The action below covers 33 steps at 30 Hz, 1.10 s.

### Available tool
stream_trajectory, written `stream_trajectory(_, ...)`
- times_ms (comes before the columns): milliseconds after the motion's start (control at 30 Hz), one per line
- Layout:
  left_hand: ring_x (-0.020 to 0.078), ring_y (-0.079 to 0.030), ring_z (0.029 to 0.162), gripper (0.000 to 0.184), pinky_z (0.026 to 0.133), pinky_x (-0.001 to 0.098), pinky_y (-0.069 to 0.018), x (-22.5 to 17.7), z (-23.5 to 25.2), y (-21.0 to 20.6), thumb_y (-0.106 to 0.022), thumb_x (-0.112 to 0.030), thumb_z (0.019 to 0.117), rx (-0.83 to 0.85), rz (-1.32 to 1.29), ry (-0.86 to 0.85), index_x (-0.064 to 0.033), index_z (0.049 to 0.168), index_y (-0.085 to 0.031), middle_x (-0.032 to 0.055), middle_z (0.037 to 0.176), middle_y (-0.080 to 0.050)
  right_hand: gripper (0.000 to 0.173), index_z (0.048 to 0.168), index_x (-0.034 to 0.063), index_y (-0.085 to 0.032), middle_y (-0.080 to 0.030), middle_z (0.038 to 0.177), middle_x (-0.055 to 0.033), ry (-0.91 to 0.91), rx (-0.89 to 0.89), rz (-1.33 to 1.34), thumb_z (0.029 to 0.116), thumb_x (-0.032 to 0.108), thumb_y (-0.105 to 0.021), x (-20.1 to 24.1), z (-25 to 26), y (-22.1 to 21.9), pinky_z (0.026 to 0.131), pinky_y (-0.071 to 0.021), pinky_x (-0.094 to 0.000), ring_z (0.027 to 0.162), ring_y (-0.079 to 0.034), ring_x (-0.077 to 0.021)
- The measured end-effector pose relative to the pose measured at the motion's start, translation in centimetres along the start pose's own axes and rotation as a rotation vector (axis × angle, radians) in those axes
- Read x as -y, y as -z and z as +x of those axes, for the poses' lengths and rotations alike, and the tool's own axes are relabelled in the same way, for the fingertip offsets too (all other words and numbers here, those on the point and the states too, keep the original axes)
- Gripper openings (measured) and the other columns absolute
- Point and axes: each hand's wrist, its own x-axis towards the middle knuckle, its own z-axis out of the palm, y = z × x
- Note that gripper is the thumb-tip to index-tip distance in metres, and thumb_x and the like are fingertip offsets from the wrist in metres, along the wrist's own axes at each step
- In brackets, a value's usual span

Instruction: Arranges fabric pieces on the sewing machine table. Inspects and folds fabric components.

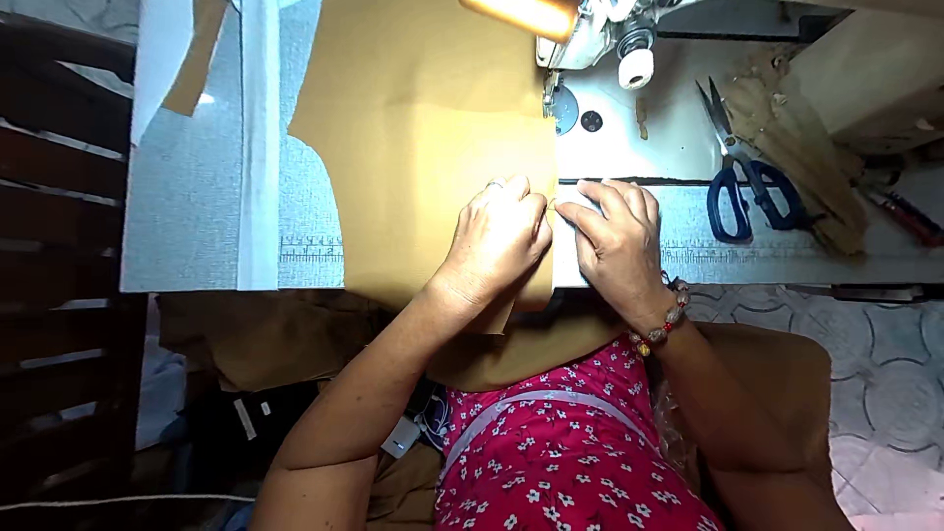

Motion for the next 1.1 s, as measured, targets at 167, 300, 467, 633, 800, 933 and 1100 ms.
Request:
stream_trajectory(167, 0.0343, -0.064, 0.073, 0.019, 0.061, 0.0426, -0.0501, -0.3, 0.4, -0.8, -0.06, -0.009, 0.0912, -0.081, 0.037, -0.046, 0.0026, 0.084, -0.072, 0.0161, 0.076, -0.061, 0.03, 0.117, 0.011, -0.077, -0.068, 0.128, -0.0201, -0.013, 0.003, -0.043, 0.093, 0.004, -0.06, 0.1, 0.1, -0.3, 0.109, -0.0339, -0.0672, 0.124, -0.059, -0.0459)
stream_trajectory(300, 0.0363, -0.064, 0.076, 0.023, 0.064, 0.0453, -0.0495, -0.5, 0.5, -0.4, -0.057, -0.014, 0.093, -0.033, 0.077, -0.041, 0.0016, 0.085, -0.072, 0.0165, 0.077, -0.062, 0.03, 0.115, 0.0108, -0.078, -0.069, 0.127, -0.0201, -0.025, -0.018, -0.024, 0.0931, 0.004, -0.058, 0.1, 0.2, -0.4, 0.11, -0.0327, -0.0674, 0.124, -0.06, -0.0458)
stream_trajectory(467, 0.0369, -0.06, 0.093, 0.032, 0.078, 0.0505, -0.0417, 0.1, 0.4, 0.4, -0.05, -0.023, 0.0967, -0.018, 0.055, 0.015, -0.0072, 0.09, -0.077, 0.0153, 0.093, -0.066, 0.035, 0.123, 0.011, -0.074, -0.067, 0.122, -0.0204, -0.013, 0.051, -0.017, 0.0933, 0.002, -0.057, 0.3, 1.0, 0.4, 0.106, -0.0356, -0.0661, 0.117, -0.06, -0.0428)
stream_trajectory(633, 0.045, -0.031, 0.151, 0.041, 0.117, 0.0744, -0.0121, 4.0, 0.1, 0.7, -0.048, -0.04, 0.1028, 0.056, -0.086, 0.072, -0.0221, 0.132, -0.072, 0.0048, 0.154, -0.053, 0.035, 0.117, 0.0166, -0.078, -0.068, 0.115, -0.0204, 0.051, 0.032, -0.066, 0.0923, 0.002, -0.058, -0.3, 1.4, 0.1, 0.103, -0.037, -0.0664, 0.109, -0.063, -0.0437)
stream_trajectory(800, 0.0482, -0.026, 0.152, 0.044, 0.113, 0.0807, -0.0023, 4.5, -0.1, 0.6, -0.046, -0.044, 0.104, 0.108, -0.067, 0.113, -0.0268, 0.139, -0.066, 0.004, 0.157, -0.05, 0.034, 0.116, 0.0138, -0.078, -0.068, 0.112, -0.0213, 0.08, 0.037, -0.083, 0.0919, 0.001, -0.058, -0.5, 1.9, 0.0, 0.103, -0.0377, -0.0647, 0.108, -0.062, -0.0438)
stream_trajectory(933, 0.0492, -0.025, 0.152, 0.046, 0.113, 0.0809, -0.0022, 4.8, 0.9, 0.5, -0.047, -0.045, 0.1036, 0.117, -0.056, 0.132, -0.0257, 0.141, -0.065, 0.0062, 0.158, -0.048, 0.036, 0.121, 0.013, -0.075, -0.067, 0.11, -0.0212, 0.072, 0.08, -0.102, 0.093, 0.0, -0.057, -0.9, 2.8, 0.1, 0.101, -0.0388, -0.063, 0.105, -0.062, -0.044)
stream_trajectory(1100, 0.048, -0.02, 0.154, 0.048, 0.114, 0.0796, 0.0005, 5.9, 3.7, 0.6, -0.046, -0.049, 0.1037, 0.158, -0.043, 0.167, -0.0273, 0.144, -0.062, 0.0053, 0.161, -0.045, 0.036, 0.121, 0.0185, -0.076, -0.066, 0.101, -0.0195, 0.053, 0.071, -0.143, 0.0967, 0.004, -0.054, -2.4, 5.6, -1.0, 0.096, -0.0405, -0.0578, 0.098, -0.062, -0.0415)
